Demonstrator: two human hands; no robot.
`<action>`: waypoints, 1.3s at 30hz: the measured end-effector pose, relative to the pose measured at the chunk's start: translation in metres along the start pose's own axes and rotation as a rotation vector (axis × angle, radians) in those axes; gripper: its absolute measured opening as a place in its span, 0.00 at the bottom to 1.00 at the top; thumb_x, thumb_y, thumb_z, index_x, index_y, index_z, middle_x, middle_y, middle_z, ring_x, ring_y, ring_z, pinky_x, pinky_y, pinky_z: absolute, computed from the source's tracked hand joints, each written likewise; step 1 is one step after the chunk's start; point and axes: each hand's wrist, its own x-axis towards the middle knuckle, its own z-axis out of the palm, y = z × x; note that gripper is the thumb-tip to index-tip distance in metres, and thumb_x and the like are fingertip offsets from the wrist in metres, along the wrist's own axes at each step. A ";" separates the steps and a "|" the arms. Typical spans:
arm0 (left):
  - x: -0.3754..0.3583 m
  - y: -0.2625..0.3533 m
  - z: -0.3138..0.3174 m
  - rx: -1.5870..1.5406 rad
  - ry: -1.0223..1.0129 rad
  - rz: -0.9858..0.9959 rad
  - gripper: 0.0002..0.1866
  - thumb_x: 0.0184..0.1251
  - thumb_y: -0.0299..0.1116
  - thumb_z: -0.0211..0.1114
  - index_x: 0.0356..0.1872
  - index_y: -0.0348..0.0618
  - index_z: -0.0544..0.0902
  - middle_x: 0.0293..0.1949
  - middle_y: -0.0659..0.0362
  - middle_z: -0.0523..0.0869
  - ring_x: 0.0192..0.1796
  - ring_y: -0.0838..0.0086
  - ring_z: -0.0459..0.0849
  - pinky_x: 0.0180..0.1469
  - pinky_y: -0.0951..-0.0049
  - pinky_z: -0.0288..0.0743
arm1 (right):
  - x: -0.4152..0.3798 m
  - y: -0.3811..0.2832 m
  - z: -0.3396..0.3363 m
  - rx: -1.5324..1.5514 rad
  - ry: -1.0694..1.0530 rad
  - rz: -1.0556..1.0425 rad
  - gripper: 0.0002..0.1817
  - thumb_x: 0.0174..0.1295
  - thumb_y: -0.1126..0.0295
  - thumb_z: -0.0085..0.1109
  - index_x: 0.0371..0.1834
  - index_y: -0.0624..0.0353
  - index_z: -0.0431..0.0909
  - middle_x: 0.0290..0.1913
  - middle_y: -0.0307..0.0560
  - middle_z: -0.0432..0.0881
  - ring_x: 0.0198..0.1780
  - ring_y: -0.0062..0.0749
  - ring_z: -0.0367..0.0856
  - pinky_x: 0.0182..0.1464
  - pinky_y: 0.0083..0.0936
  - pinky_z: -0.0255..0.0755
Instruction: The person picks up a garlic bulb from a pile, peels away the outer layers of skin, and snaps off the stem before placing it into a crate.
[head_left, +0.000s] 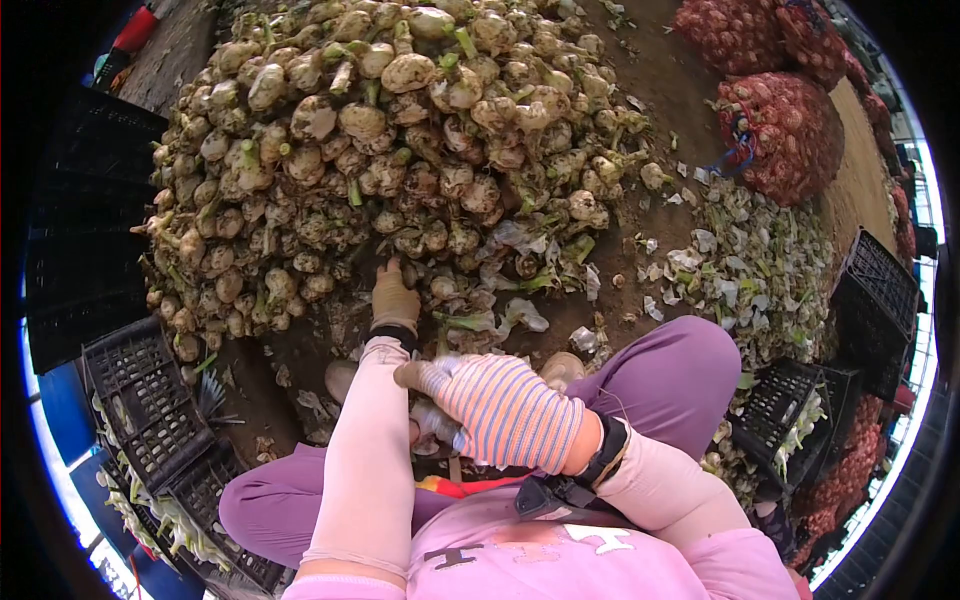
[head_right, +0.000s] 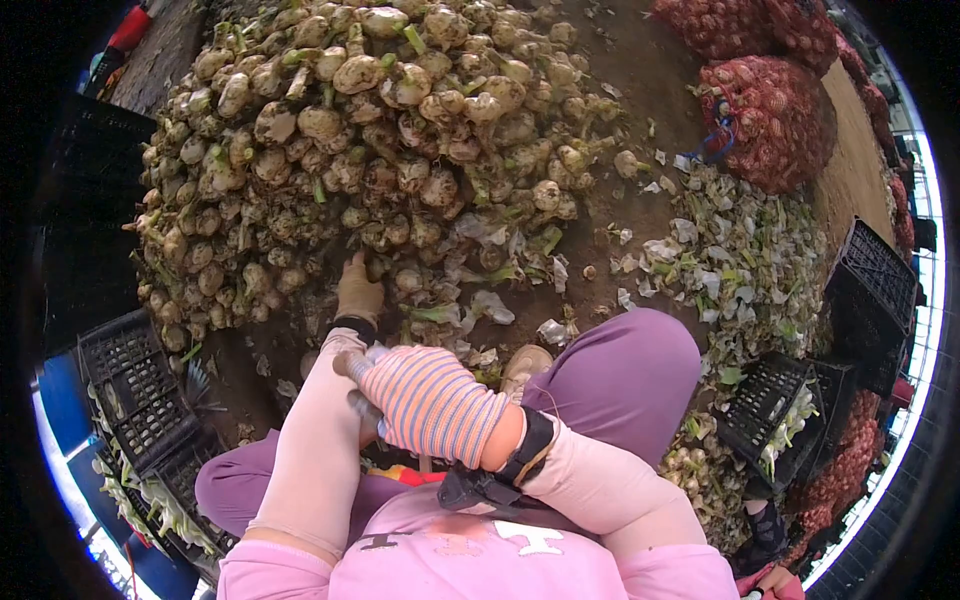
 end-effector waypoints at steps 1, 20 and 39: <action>0.000 -0.003 -0.003 -0.053 0.029 0.014 0.40 0.43 0.24 0.68 0.63 0.41 0.63 0.61 0.40 0.66 0.60 0.50 0.69 0.60 0.62 0.67 | 0.001 0.004 -0.002 0.004 0.004 0.002 0.18 0.56 0.68 0.53 0.51 0.57 0.68 0.31 0.56 0.76 0.35 0.53 0.77 0.35 0.42 0.71; -0.230 0.061 -0.152 -0.362 0.577 0.724 0.32 0.35 0.23 0.74 0.51 0.43 0.77 0.44 0.57 0.72 0.44 0.69 0.76 0.47 0.73 0.72 | -0.007 -0.013 -0.006 1.127 0.130 0.106 0.17 0.64 0.56 0.53 0.39 0.61 0.77 0.28 0.32 0.77 0.26 0.10 0.70 0.25 0.12 0.64; -0.273 0.066 -0.155 -0.305 0.706 0.787 0.36 0.38 0.25 0.69 0.57 0.41 0.71 0.41 0.57 0.74 0.40 0.71 0.77 0.44 0.77 0.72 | -0.041 -0.033 -0.005 1.272 0.069 -0.067 0.14 0.64 0.66 0.54 0.49 0.60 0.74 0.41 0.34 0.78 0.41 0.15 0.74 0.45 0.17 0.70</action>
